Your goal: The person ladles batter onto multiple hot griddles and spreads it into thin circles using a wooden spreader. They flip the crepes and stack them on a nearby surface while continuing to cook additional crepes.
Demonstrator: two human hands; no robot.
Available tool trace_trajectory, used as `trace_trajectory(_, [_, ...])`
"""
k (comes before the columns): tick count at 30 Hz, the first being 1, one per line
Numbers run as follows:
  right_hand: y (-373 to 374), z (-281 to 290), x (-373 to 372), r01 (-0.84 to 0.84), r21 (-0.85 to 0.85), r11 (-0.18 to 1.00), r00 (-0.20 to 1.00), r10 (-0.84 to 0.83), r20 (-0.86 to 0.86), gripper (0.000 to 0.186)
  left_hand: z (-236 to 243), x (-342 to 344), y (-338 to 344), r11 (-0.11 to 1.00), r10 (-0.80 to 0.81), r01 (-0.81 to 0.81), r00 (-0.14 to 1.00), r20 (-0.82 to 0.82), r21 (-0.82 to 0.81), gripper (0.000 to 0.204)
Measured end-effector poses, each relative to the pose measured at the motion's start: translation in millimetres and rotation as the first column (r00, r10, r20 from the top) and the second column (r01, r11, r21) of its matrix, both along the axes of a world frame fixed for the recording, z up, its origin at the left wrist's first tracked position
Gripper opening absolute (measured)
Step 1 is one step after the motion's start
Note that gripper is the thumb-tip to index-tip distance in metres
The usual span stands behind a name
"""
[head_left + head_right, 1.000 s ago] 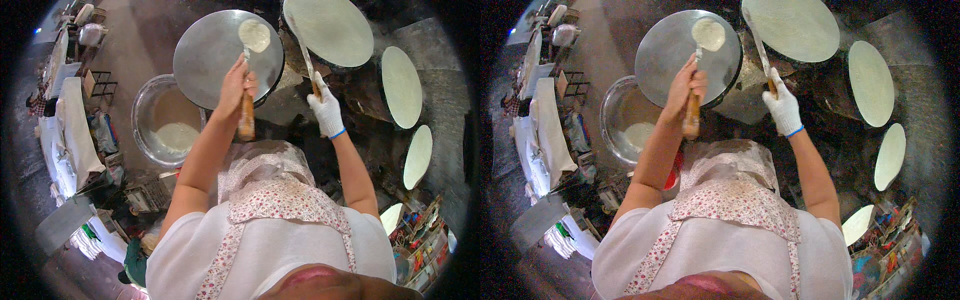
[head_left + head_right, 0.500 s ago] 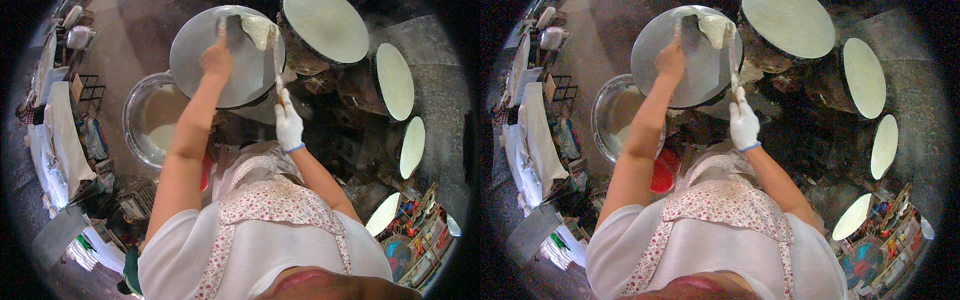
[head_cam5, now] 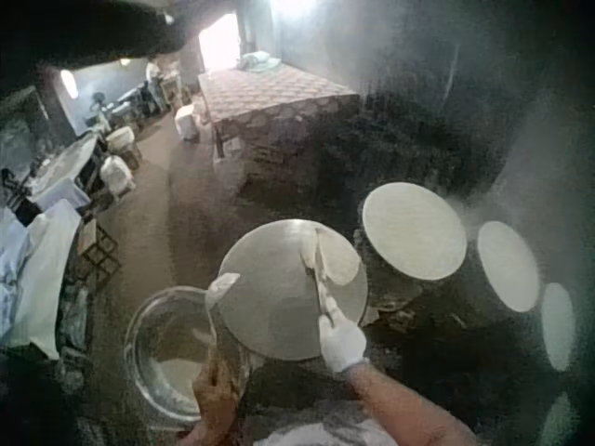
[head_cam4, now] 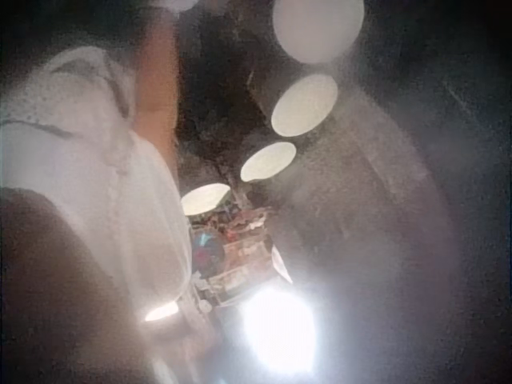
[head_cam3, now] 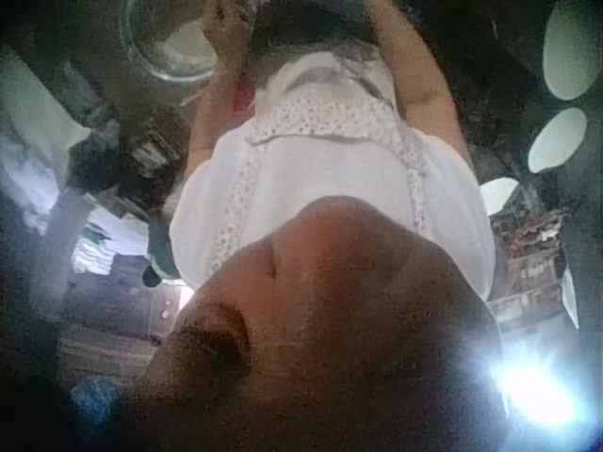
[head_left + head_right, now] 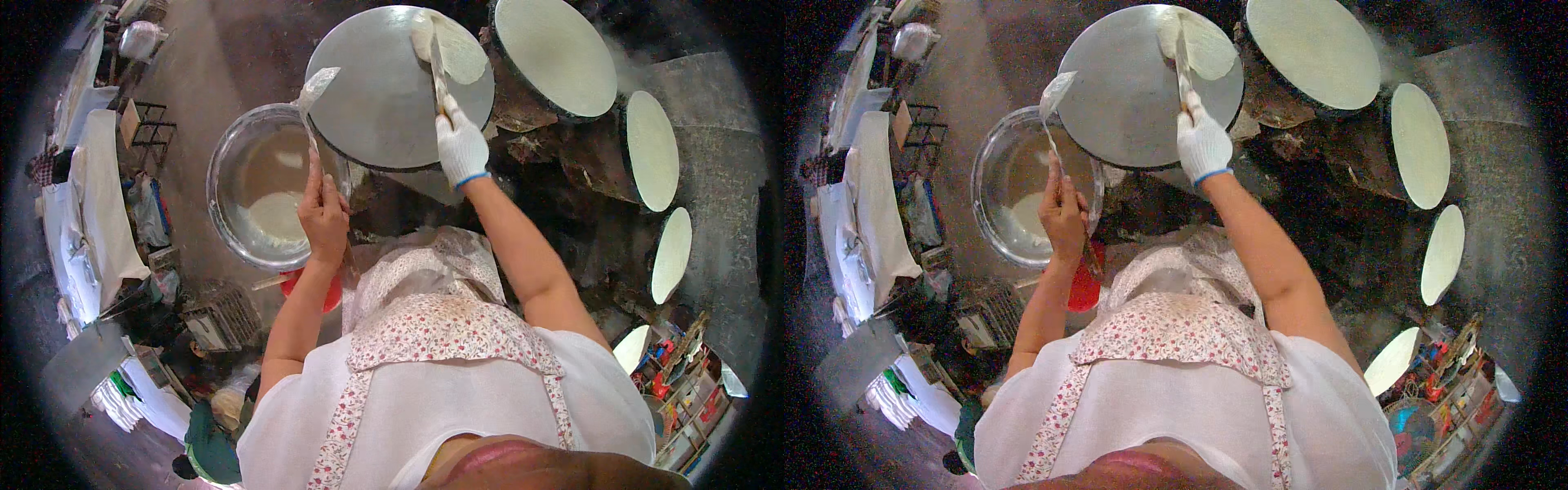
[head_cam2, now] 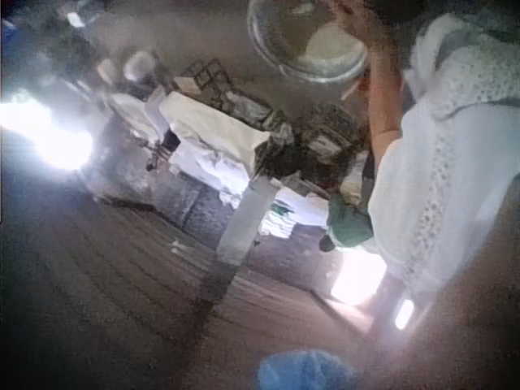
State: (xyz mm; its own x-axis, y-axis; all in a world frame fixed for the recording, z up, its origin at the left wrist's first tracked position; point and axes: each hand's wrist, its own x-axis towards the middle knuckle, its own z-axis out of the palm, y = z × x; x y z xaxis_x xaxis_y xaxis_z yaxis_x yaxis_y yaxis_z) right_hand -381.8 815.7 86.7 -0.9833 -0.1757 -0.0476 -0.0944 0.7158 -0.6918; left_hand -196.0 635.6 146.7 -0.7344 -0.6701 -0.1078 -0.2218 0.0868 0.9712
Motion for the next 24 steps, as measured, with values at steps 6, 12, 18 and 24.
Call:
trace_trajectory(6, [45.6, -22.2, 6.8, 0.049, -0.066, 0.997, 0.998, -0.051, -0.021, 0.046, 34.8, 60.5, 7.5, 0.998, 0.002, -0.005, 0.998, 0.055, 0.06, 0.062])
trace_trajectory(12, [6.5, 5.9, -14.2, -0.072, 0.13, 0.989, 0.995, 0.081, -0.065, 0.043, 35.5, 64.4, 12.0, 0.986, -0.005, 0.014, 0.998, -0.056, 0.164, 0.063])
trace_trajectory(18, [-11.9, -2.5, -10.1, -0.067, 0.201, 0.977, 0.991, 0.088, -0.101, 0.042, 34.6, 74.3, 12.5, 0.991, -0.025, 0.031, 0.999, -0.042, 0.13, 0.064])
trace_trajectory(24, [22.4, 26.1, -23.1, -0.122, -0.083, 0.989, 0.992, 0.119, -0.051, 0.043, 46.5, 96.7, 16.8, 0.987, 0.074, -0.068, 0.997, -0.038, 0.145, 0.067])
